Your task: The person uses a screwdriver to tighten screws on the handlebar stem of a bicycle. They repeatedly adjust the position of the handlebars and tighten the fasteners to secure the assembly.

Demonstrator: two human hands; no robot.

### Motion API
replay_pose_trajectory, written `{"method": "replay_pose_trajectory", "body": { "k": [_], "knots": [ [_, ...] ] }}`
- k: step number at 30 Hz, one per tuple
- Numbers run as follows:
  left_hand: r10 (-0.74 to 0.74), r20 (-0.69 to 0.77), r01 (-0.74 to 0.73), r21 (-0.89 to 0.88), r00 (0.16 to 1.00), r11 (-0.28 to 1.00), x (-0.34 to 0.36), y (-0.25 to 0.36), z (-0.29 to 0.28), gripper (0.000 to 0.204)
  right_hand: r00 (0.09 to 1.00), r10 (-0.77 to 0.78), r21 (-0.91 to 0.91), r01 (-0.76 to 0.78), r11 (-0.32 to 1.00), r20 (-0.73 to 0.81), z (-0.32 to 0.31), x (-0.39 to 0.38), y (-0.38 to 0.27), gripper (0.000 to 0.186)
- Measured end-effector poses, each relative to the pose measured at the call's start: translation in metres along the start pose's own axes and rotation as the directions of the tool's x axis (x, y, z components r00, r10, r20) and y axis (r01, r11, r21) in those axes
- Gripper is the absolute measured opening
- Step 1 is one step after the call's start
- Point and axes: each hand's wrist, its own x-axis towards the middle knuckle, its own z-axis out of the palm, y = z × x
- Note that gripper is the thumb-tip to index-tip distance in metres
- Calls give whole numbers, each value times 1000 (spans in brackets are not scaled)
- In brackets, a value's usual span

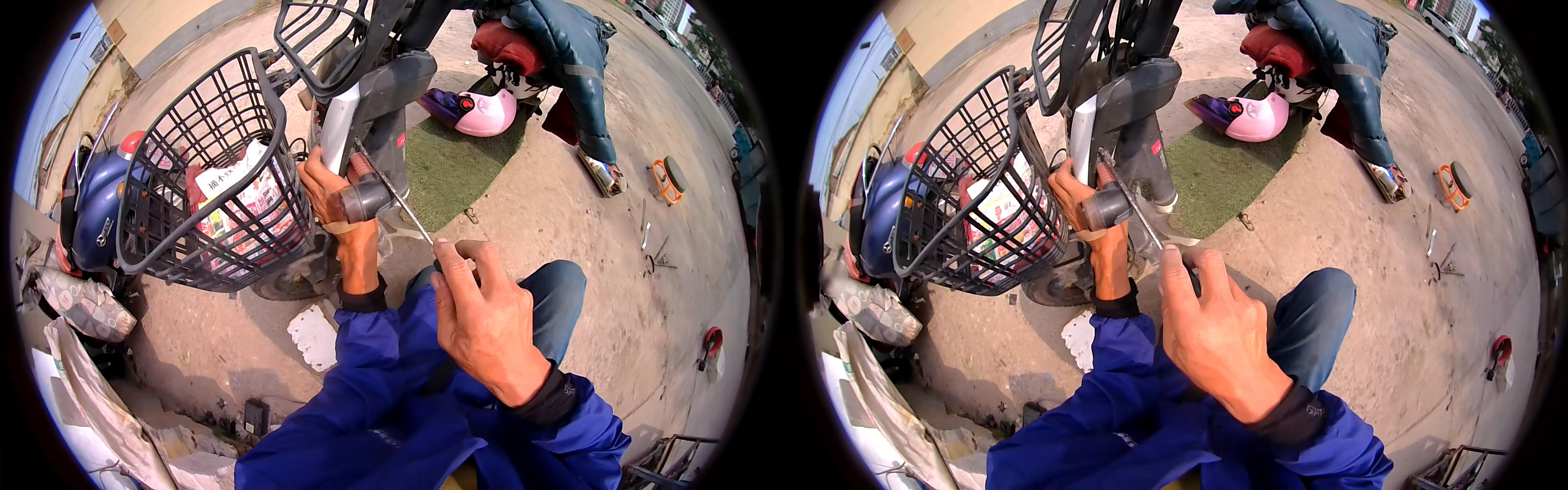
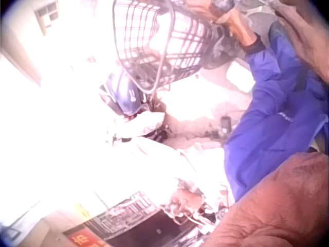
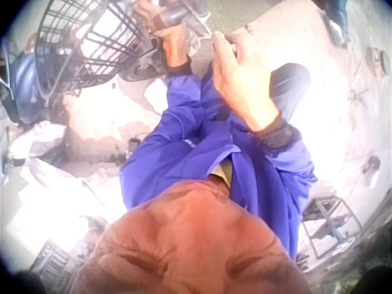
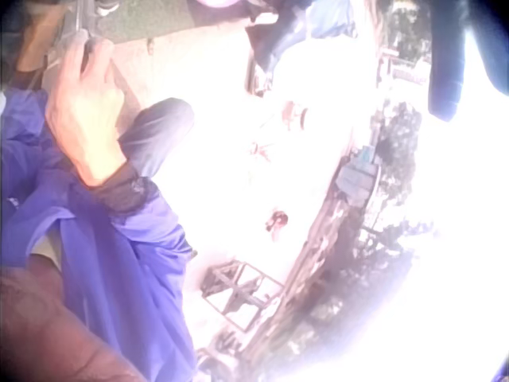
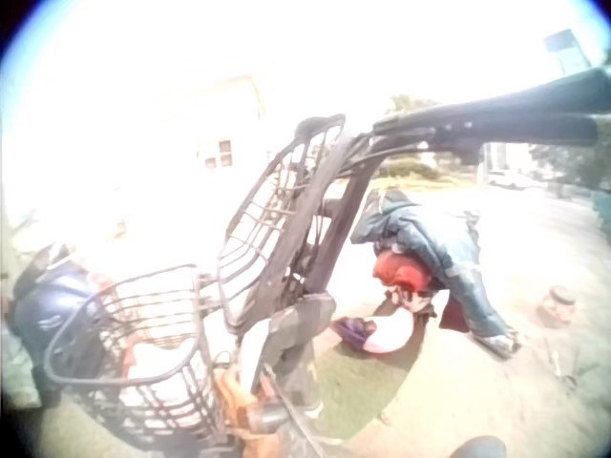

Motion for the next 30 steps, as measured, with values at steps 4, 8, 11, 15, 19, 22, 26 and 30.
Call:
{"method": "replay_pose_trajectory", "body": {
  "k": [4,8,11,15,19,22,26,30],
  "knots": [
    [-4,-10,4,-10,1000,1000,-2,-3,0,47,995,64,81,-70,994,77,11,1,-2,33],
    [13,14,-13,-13,1000,1000,0,0,0,47,891,322,674,-454,583,321,7,5,2,34],
    [-35,62,36,-24,997,999,-6,-4,9,57,921,299,716,-382,584,249,9,1,7,39],
    [-36,58,35,15,998,999,0,-6,-3,57,985,-52,-32,58,998,162,7,4,3,45],
    [-40,65,43,-37,997,998,-3,-3,-2,56,786,280,740,-615,272,551,-5,16,4,42],
    [-46,73,48,-27,996,998,-7,1,-3,56,742,227,771,-565,-295,631,5,13,3,45],
    [-52,70,53,-9,996,999,-9,1,-5,57,762,173,762,-544,-352,624,13,14,4,46],
    [-73,59,72,15,996,997,-10,1,-6,58,746,135,734,-578,-356,652,17,16,9,49]
  ]
}}
